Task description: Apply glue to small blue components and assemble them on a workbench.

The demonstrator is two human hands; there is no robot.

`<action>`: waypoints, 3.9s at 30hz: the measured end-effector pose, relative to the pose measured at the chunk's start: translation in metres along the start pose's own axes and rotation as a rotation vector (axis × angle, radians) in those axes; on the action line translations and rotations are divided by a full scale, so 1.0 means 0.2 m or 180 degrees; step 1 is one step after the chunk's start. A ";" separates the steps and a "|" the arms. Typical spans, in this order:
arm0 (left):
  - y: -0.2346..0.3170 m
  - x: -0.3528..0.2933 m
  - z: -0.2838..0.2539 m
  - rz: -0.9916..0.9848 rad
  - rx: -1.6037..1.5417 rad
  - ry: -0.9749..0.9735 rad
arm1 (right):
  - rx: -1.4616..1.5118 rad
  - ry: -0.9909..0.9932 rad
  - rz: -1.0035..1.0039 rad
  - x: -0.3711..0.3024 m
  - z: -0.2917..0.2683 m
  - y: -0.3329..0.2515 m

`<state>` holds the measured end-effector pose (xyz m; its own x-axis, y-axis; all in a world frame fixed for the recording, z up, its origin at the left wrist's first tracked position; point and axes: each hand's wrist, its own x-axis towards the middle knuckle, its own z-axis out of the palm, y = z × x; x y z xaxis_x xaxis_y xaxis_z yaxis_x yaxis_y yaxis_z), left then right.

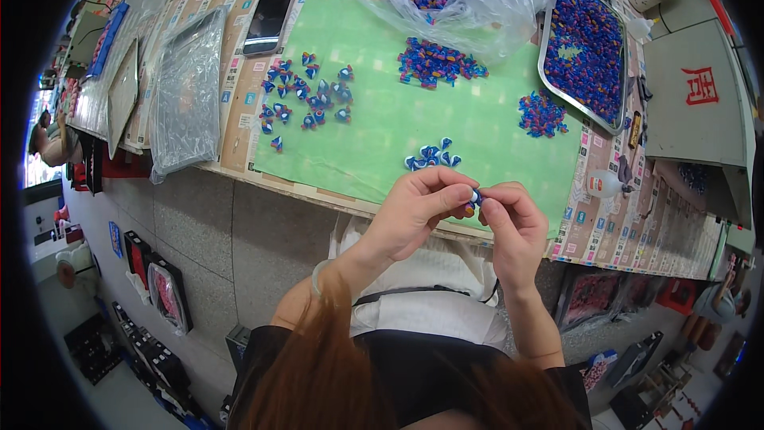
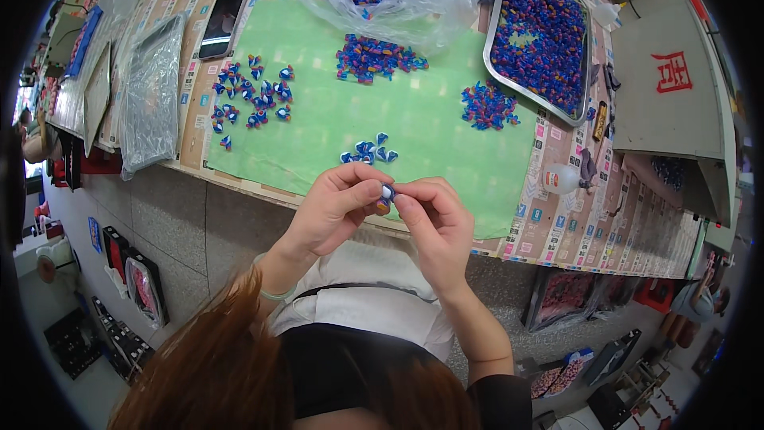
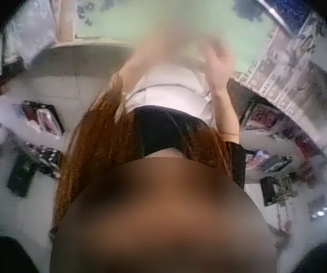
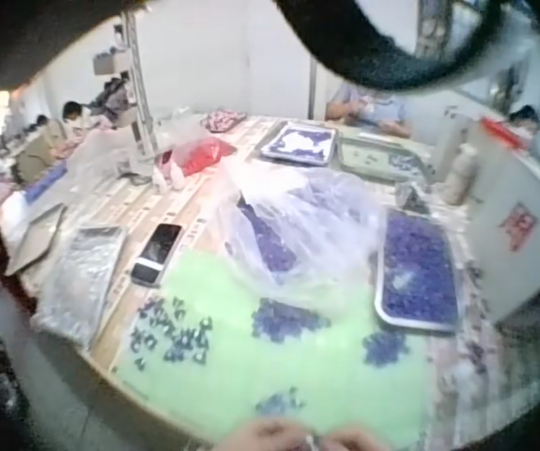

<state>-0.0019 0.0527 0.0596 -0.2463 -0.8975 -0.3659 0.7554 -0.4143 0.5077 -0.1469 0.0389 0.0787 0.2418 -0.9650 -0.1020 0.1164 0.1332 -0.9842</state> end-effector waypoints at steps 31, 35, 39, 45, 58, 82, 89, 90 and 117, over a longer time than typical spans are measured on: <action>0.07 0.27 -0.10 0.1555 0.4335 0.0920 | -0.0973 0.2289 -0.0506 0.12 -0.85 0.25; 0.08 0.18 -0.09 0.0333 0.1333 0.0485 | -0.0201 0.2152 -0.0644 0.05 -0.69 0.15; 0.03 0.09 -0.07 -0.0137 0.0137 0.0286 | 0.0500 0.1405 0.0028 -0.03 -0.44 0.02; -0.02 0.08 -0.06 -0.0322 -0.0502 0.0446 | 0.0268 0.0889 0.0003 -0.08 -0.24 -0.05; -0.05 0.06 -0.08 -0.0522 -0.0771 0.0325 | -0.0744 0.0692 -0.1005 -0.12 -0.17 -0.07; -0.03 0.06 -0.06 -0.0358 -0.0316 0.0475 | 0.0583 0.1888 -0.0599 -0.02 -0.48 0.02; -0.04 0.08 -0.08 -0.0299 -0.0178 0.0467 | -0.1062 0.2792 -0.0852 0.03 -0.91 0.23; -0.04 0.09 -0.08 -0.0325 -0.0188 0.0426 | -0.1053 0.2824 -0.0823 0.03 -0.93 0.26; -0.04 0.07 -0.08 -0.0144 0.0061 0.0594 | -0.0404 0.0125 0.0511 0.17 -0.16 0.09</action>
<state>-0.0017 0.0465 0.0370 -0.1615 -0.8350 -0.5261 0.7340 -0.4580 0.5015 -0.1674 0.0018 0.0535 0.2094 -0.9420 -0.2621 -0.0434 0.2588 -0.9650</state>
